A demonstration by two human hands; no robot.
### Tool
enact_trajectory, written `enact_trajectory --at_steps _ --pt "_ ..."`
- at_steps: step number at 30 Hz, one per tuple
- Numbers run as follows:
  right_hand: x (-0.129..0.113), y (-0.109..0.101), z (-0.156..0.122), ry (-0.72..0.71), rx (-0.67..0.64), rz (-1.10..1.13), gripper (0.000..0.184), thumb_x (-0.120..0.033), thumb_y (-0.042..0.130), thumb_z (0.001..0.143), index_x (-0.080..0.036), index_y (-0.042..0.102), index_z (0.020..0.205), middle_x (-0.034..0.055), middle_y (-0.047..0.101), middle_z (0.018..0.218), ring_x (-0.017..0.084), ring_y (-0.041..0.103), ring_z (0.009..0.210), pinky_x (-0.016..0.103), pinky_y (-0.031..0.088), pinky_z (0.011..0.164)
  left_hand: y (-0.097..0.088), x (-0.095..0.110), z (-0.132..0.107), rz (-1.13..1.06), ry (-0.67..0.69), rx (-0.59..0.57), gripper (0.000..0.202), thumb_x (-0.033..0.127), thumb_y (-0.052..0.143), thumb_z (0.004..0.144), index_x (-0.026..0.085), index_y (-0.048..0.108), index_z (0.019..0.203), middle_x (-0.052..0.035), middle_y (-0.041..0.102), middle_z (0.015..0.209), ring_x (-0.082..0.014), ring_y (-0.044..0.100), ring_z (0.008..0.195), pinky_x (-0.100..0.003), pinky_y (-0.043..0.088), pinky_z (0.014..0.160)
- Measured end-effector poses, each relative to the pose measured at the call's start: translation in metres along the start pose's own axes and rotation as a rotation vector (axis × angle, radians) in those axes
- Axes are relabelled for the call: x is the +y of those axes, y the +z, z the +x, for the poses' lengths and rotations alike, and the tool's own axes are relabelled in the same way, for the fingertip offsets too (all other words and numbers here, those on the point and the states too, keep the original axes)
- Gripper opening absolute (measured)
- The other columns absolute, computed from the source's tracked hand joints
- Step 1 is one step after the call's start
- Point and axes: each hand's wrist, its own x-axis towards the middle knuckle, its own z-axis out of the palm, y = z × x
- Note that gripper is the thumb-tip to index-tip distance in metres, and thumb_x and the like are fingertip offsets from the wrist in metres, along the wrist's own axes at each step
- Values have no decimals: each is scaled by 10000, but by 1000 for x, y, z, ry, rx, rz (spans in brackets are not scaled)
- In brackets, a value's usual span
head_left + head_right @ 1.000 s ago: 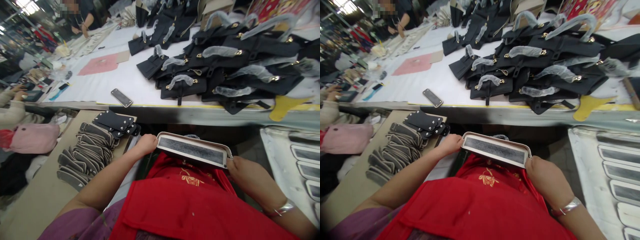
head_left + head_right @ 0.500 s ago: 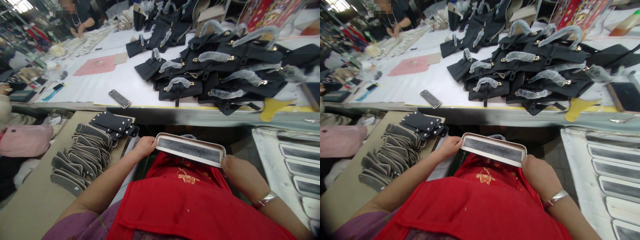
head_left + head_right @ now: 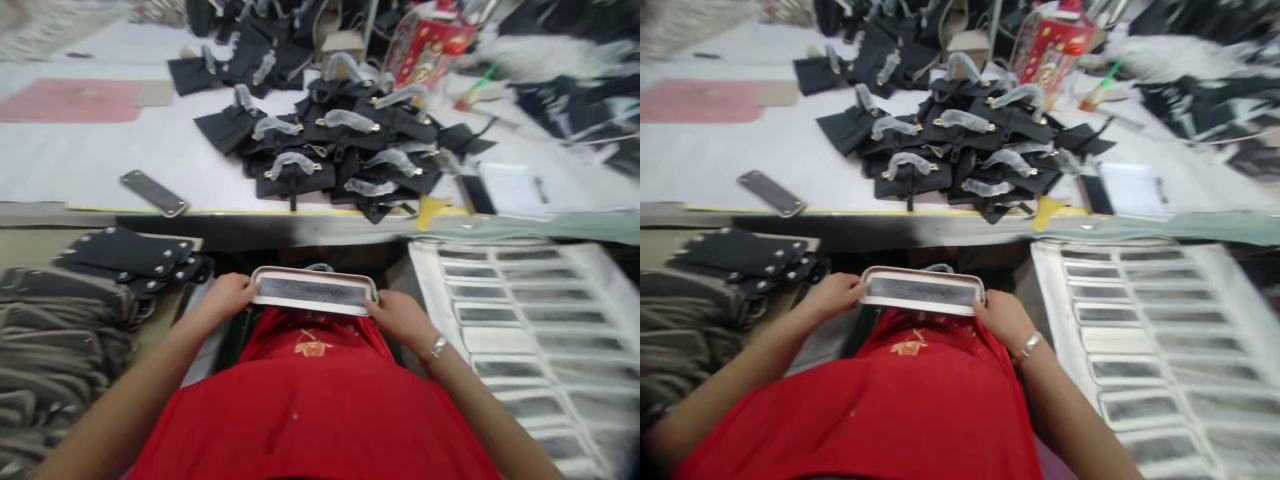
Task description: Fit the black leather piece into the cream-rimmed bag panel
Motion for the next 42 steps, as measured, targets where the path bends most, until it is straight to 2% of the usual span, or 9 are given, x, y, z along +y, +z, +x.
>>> enact_trajectory --at_steps 3,7,16,25,28,31,33,35,42 --pt "1 3 -3 60 61 -37 365 -403 399 871 -144 600 711 90 652 733 184 600 682 269 269 541 -3 6 3 151 31 -43 411 404 338 820 158 586 601 -84 624 599 -195 569 580 -258 328 533" --pt "-1 4 -5 131 89 -81 379 -366 370 892 -142 611 706 93 657 727 182 602 663 274 252 531 -2 8 5 189 57 -55 431 404 312 822 160 612 632 -98 648 667 -212 587 654 -259 340 563" --pt "-3 4 4 96 65 -164 373 -250 307 920 -139 608 732 91 657 737 192 617 677 275 268 525 0 3 5 134 17 -61 449 421 287 817 167 605 627 -83 636 646 -204 571 615 -271 334 558" --pt "-5 15 -1 84 49 -185 352 -276 236 961 -124 544 880 95 627 777 181 602 668 265 267 521 0 6 1 172 47 11 404 401 309 823 170 591 648 -91 642 711 -208 574 696 -273 352 609" --pt "0 13 -4 17 63 -118 371 -279 217 968 -128 539 863 84 618 780 163 591 675 262 273 549 5 -11 3 -118 41 -16 425 497 368 811 170 567 626 -63 605 620 -193 564 623 -268 373 576" --pt "8 8 -5 -77 48 -21 349 -288 250 955 -144 538 820 71 614 786 151 579 703 253 283 582 14 -31 5 -717 -74 -130 488 598 407 785 147 579 714 -45 596 603 -157 551 543 -253 406 525" --pt "11 7 -5 -65 33 52 335 -318 283 937 -157 526 773 55 603 737 146 567 672 249 284 577 21 -40 7 -1087 -95 -183 471 595 481 759 132 569 766 -36 595 613 -120 526 500 -226 393 483" --pt "13 10 -2 -17 28 97 343 -356 298 920 -169 505 720 39 576 667 145 549 616 251 277 555 30 -46 10 -1305 -8 -210 385 516 583 729 134 531 729 -2 549 557 -85 479 452 -194 349 444" --pt "13 22 5 -62 101 43 313 -308 316 893 -171 516 695 52 574 665 149 530 576 267 257 534 56 -54 27 -1364 55 -188 446 549 632 670 156 422 685 53 429 529 -51 401 436 -184 300 440"
